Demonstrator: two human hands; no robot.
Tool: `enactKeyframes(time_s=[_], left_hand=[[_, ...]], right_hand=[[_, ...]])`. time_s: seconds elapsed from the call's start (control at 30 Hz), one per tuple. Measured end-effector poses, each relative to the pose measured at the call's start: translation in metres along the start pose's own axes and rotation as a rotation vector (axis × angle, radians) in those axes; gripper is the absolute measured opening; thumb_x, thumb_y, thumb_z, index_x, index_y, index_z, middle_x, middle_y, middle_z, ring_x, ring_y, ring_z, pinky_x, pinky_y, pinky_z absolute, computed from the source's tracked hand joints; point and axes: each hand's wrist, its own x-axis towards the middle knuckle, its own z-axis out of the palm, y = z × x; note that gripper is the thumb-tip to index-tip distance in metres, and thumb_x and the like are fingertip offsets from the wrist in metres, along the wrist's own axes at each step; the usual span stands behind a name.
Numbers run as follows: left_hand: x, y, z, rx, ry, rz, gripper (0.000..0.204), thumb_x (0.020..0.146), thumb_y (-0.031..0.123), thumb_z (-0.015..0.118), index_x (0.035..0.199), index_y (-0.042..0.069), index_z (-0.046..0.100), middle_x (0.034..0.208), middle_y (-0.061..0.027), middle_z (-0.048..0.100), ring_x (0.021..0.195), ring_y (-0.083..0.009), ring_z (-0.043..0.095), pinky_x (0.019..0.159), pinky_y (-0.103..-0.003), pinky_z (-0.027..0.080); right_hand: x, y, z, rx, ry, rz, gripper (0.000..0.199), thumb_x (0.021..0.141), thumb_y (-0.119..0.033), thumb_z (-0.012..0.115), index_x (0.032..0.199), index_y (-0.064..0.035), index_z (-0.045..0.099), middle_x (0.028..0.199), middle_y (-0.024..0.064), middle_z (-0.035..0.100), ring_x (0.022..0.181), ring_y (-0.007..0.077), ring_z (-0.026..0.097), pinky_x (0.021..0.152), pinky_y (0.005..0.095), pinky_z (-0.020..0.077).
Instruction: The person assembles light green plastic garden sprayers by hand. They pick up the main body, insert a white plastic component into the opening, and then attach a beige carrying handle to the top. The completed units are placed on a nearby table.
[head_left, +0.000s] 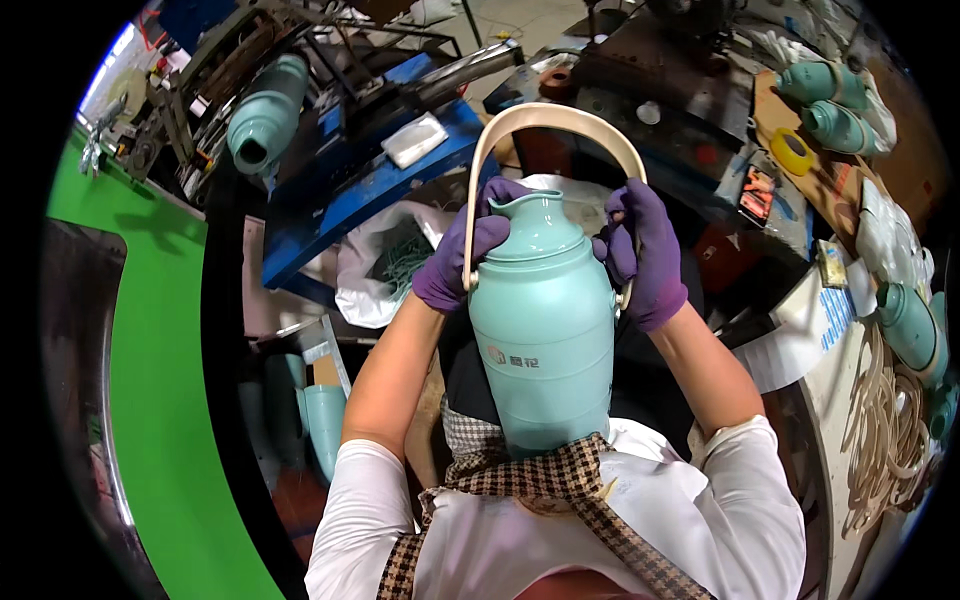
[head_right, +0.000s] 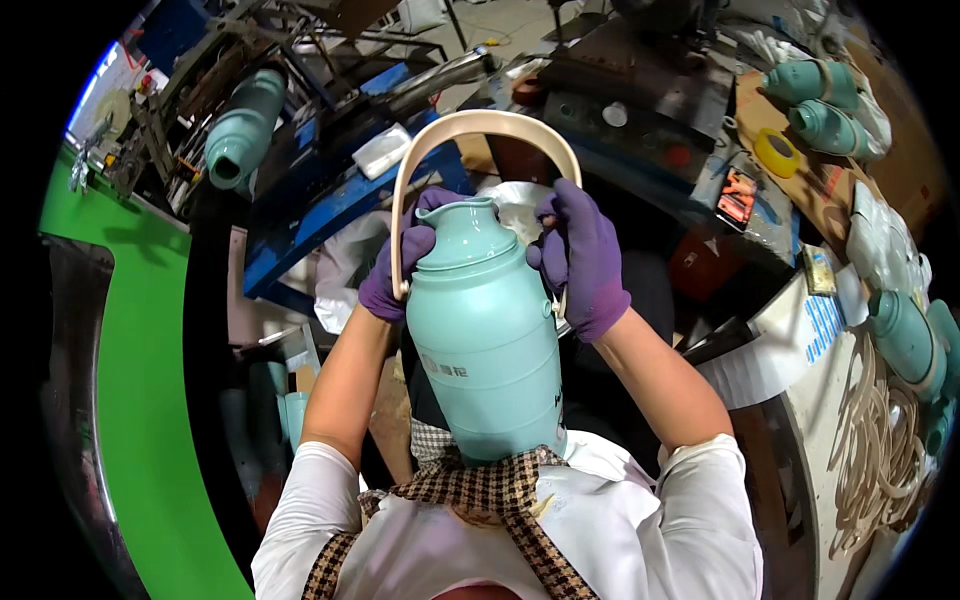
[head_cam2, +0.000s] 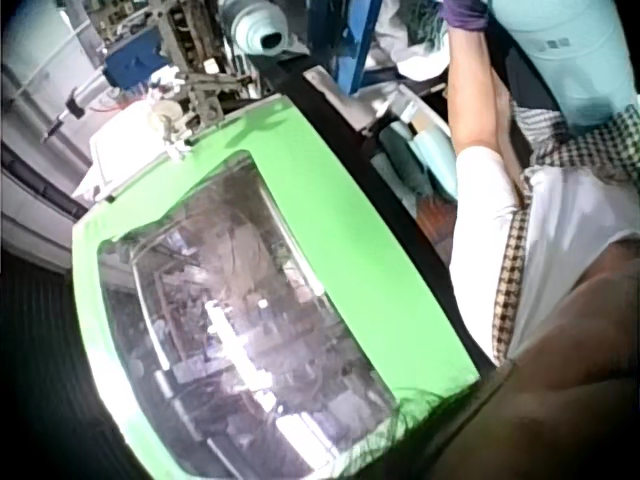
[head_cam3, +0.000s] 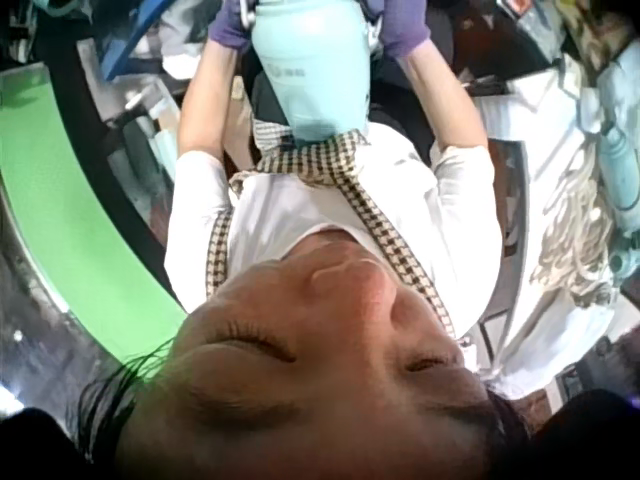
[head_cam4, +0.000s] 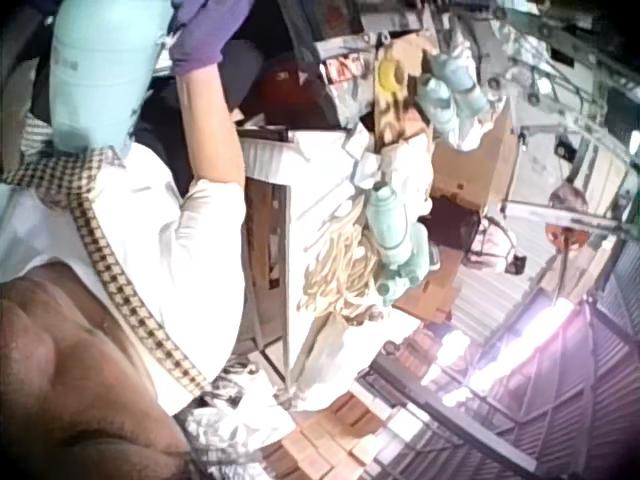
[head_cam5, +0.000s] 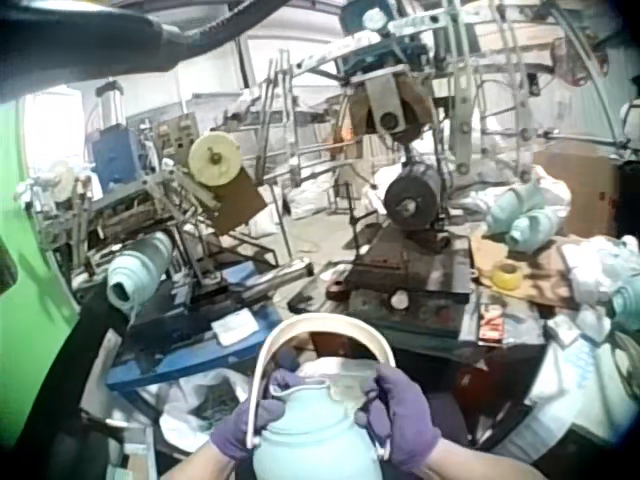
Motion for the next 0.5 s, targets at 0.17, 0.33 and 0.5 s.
enactKeyframes(time_s=[0.17, 0.33, 0.5], left_hand=[[-0.018, -0.001, -0.007, -0.141, 0.068, -0.109, 0.068, 0.083, 0.057, 0.072, 0.123, 0.004, 0.058, 0.112, -0.0058, 0.064, 0.104, -0.0144, 0.062, 0.095, -0.030, 0.050], [-0.008, -0.006, 0.002, -0.271, -0.070, -0.071, 0.063, 0.085, 0.047, 0.071, 0.126, 0.003, 0.053, 0.119, -0.0100, 0.062, 0.108, -0.0193, 0.062, 0.098, -0.032, 0.049], [-0.007, -0.043, 0.004, -0.464, 0.013, -0.109, 0.063, 0.086, 0.039, 0.063, 0.133, -0.001, 0.049, 0.129, -0.0192, 0.060, 0.117, -0.0275, 0.061, 0.103, -0.037, 0.049]], right_hand=[[-0.011, -0.017, 0.041, -0.459, -0.105, 0.006, 0.024, 0.097, -0.023, 0.059, 0.088, -0.0017, 0.064, 0.062, -0.0021, 0.051, 0.055, 0.0079, 0.055, 0.052, 0.0239, 0.0423], [-0.024, -0.009, 0.037, -1.222, -0.473, -0.955, 0.019, 0.083, -0.027, 0.068, 0.080, -0.0079, 0.066, 0.068, 0.0025, 0.059, 0.063, 0.0224, 0.058, 0.072, 0.0356, 0.0516], [-0.024, 0.015, 0.028, -0.925, -0.516, -1.248, 0.017, 0.079, -0.025, 0.065, 0.086, -0.0107, 0.066, 0.071, 0.0026, 0.059, 0.081, 0.0252, 0.060, 0.109, 0.0478, 0.0390]])
